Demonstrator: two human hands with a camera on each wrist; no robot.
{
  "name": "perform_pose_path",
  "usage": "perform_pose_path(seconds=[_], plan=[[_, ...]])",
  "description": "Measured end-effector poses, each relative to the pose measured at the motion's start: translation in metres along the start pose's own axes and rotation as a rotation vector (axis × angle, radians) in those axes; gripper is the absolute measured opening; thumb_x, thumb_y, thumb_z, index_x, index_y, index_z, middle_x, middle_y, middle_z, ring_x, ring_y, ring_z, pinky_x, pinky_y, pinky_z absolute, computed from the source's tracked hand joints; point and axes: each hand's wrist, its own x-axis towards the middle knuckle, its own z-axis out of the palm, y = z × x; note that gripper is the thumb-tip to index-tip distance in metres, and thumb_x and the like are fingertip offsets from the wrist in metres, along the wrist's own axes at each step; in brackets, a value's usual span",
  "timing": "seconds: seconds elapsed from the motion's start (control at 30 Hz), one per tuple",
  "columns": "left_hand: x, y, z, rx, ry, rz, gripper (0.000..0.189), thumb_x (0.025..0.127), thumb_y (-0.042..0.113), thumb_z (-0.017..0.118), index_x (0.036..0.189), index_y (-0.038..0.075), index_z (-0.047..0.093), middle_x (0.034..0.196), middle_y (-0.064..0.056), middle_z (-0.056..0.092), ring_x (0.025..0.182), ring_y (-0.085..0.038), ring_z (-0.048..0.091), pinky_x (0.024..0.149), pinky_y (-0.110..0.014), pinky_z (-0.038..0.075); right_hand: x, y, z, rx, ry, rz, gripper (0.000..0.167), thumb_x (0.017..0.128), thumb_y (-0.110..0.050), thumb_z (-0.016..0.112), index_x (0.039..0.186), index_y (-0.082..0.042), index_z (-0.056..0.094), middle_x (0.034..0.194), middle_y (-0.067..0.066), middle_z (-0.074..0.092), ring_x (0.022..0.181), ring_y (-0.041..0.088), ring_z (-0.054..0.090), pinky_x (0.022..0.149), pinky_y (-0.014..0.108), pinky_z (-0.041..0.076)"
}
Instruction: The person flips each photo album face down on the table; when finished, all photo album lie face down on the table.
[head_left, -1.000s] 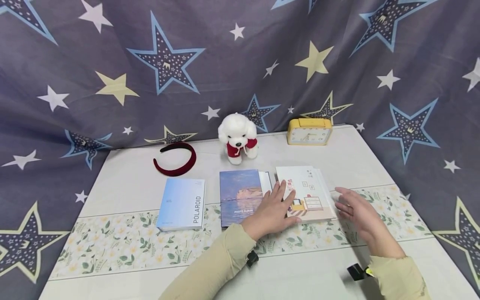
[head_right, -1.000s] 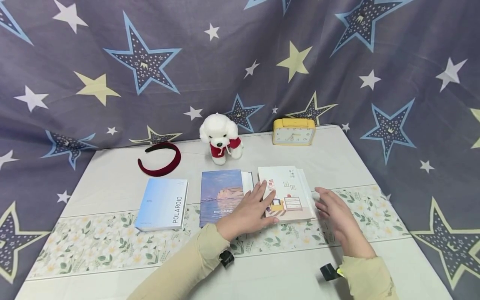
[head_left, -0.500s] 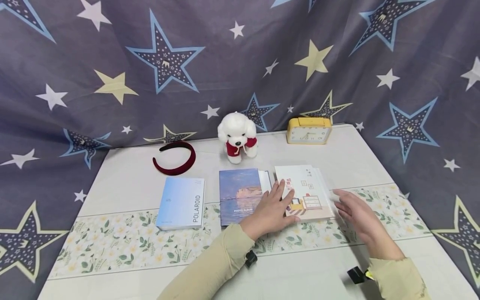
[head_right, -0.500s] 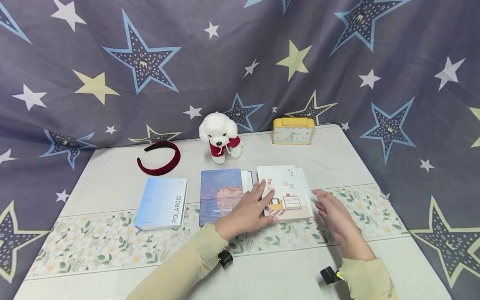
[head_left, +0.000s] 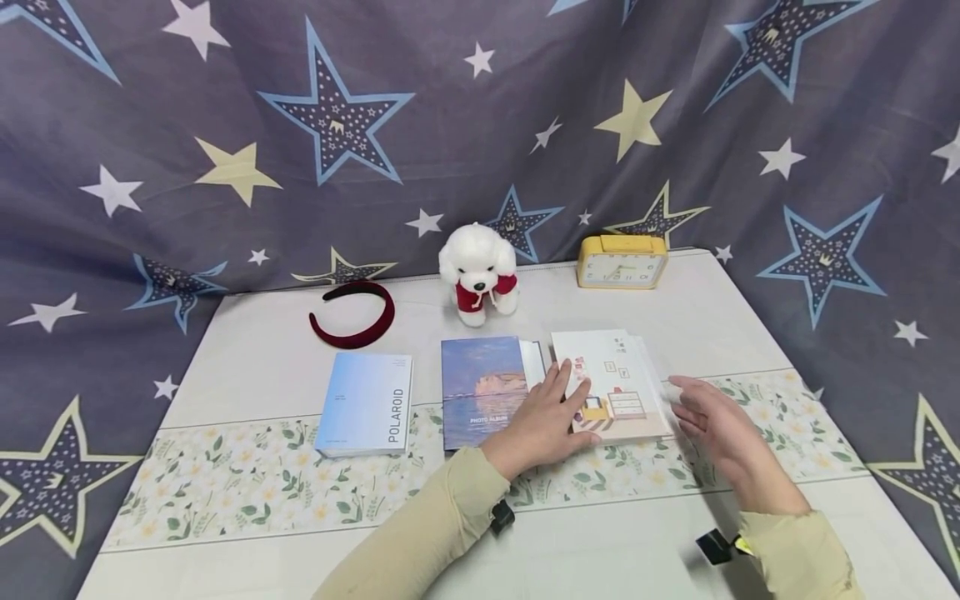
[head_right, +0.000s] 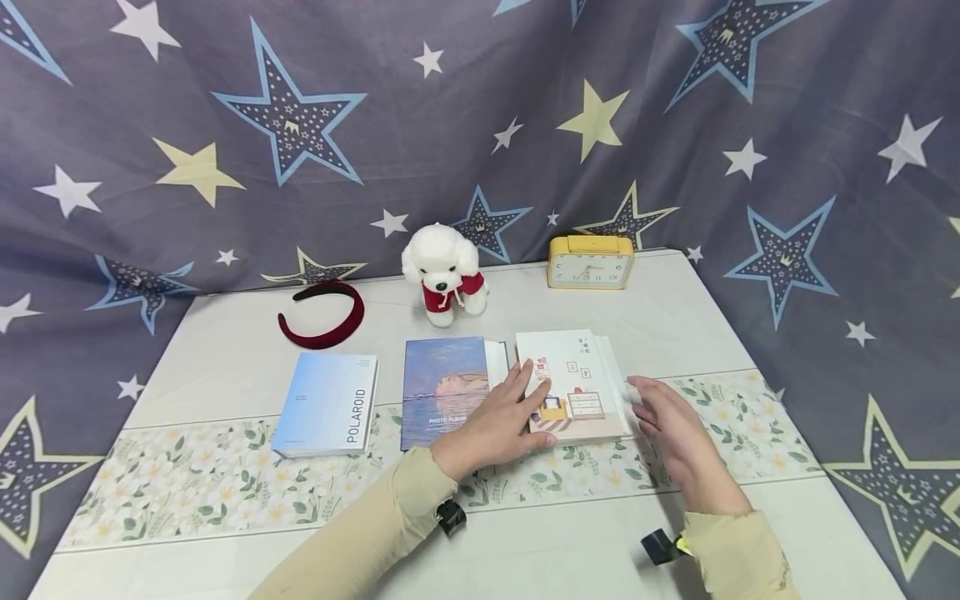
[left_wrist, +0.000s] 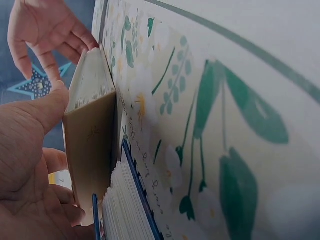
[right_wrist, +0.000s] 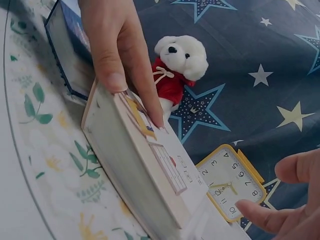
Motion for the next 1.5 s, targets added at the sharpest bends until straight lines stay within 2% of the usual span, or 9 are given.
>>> perform_pose_path(seconds=[0.17, 0.33, 0.4, 0.57, 0.67, 1.0, 1.37, 1.43, 1.5], plan=[[-0.001, 0.0, -0.001, -0.003, 0.001, -0.005, 0.079, 0.095, 0.058, 0.05, 0.158, 0.022, 0.018, 0.163, -0.013, -0.005, 0.149, -0.029, -0.003, 0.118, -0.043, 0.016, -0.001, -0.002, 0.0, 0.098, 0.003, 0.028, 0.054, 0.104, -0.034, 0.04, 0.151, -0.007, 0.032, 0.142, 0.016, 0.031, 0.111, 0.015, 0.056, 0.098, 0.033, 0.041], [-0.001, 0.0, -0.001, 0.003, 0.0, -0.003, 0.079, 0.095, 0.058, 0.049, 0.157, 0.022, 0.018, 0.163, -0.013, -0.004, 0.149, -0.029, -0.002, 0.118, -0.044, 0.017, -0.002, -0.002, 0.003, -0.001, 0.005, 0.011, 0.061, 0.105, -0.039, 0.033, 0.153, -0.002, 0.025, 0.155, 0.02, 0.018, 0.133, 0.031, 0.036, 0.107, 0.042, 0.034], [-0.002, 0.0, -0.002, 0.004, -0.001, -0.001, 0.078, 0.095, 0.058, 0.049, 0.157, 0.022, 0.019, 0.163, -0.014, -0.004, 0.149, -0.028, -0.002, 0.118, -0.044, 0.018, -0.003, -0.001, 0.002, -0.044, 0.016, 0.016, 0.062, 0.106, -0.04, 0.03, 0.153, 0.0, 0.023, 0.156, 0.021, 0.018, 0.135, 0.033, 0.032, 0.107, 0.042, 0.036], [-0.002, 0.0, -0.003, -0.008, -0.001, -0.009, 0.079, 0.095, 0.058, 0.05, 0.157, 0.021, 0.019, 0.163, -0.014, -0.003, 0.149, -0.028, -0.002, 0.118, -0.044, 0.017, -0.009, 0.002, -0.003, -0.155, 0.011, 0.021, 0.061, 0.106, -0.036, 0.03, 0.15, 0.006, 0.026, 0.147, 0.026, 0.033, 0.114, 0.014, 0.052, 0.096, 0.027, 0.047], [-0.003, 0.001, -0.003, -0.016, -0.001, -0.014, 0.079, 0.094, 0.057, 0.051, 0.157, 0.021, 0.019, 0.163, -0.014, -0.003, 0.149, -0.028, -0.002, 0.118, -0.044, 0.016, -0.011, 0.003, -0.007, -0.191, -0.014, 0.017, 0.061, 0.107, -0.035, 0.032, 0.149, 0.008, 0.026, 0.146, 0.028, 0.034, 0.102, 0.004, 0.055, 0.089, 0.021, 0.049], [-0.003, 0.005, -0.003, -0.066, -0.027, -0.035, 0.081, 0.095, 0.047, 0.057, 0.157, 0.012, 0.019, 0.161, -0.022, -0.004, 0.148, -0.032, -0.003, 0.117, -0.039, 0.018, -0.01, 0.003, -0.009, -0.167, -0.004, 0.051, 0.061, 0.106, -0.034, 0.034, 0.15, 0.007, 0.023, 0.143, 0.027, 0.035, 0.098, 0.011, 0.056, 0.085, 0.027, 0.05], [-0.002, 0.02, -0.001, -0.139, -0.054, -0.132, 0.08, 0.097, 0.033, 0.058, 0.155, -0.001, 0.015, 0.157, -0.031, -0.004, 0.147, -0.04, 0.0, 0.114, -0.035, 0.025, -0.008, 0.005, -0.01, -0.151, -0.018, 0.033, 0.06, 0.106, -0.03, 0.036, 0.148, 0.01, 0.025, 0.134, 0.021, 0.045, 0.097, 0.011, 0.057, 0.085, 0.028, 0.05], [-0.001, 0.022, 0.0, -0.139, -0.07, -0.142, 0.078, 0.098, 0.03, 0.055, 0.155, -0.002, 0.012, 0.157, -0.031, -0.006, 0.147, -0.039, -0.002, 0.112, -0.033, 0.03, -0.008, 0.006, -0.011, -0.146, -0.026, 0.019, 0.059, 0.106, -0.029, 0.037, 0.147, 0.011, 0.026, 0.131, 0.018, 0.051, 0.096, 0.009, 0.058, 0.084, 0.028, 0.05], [-0.001, 0.023, 0.001, -0.154, -0.09, -0.158, 0.077, 0.099, 0.028, 0.053, 0.155, -0.001, 0.009, 0.157, -0.03, -0.009, 0.147, -0.039, -0.004, 0.102, -0.028, 0.042, -0.008, 0.007, -0.012, -0.139, -0.032, 0.01, 0.058, 0.106, -0.029, 0.038, 0.145, 0.012, 0.028, 0.126, 0.014, 0.056, 0.096, 0.008, 0.058, 0.083, 0.028, 0.051]])
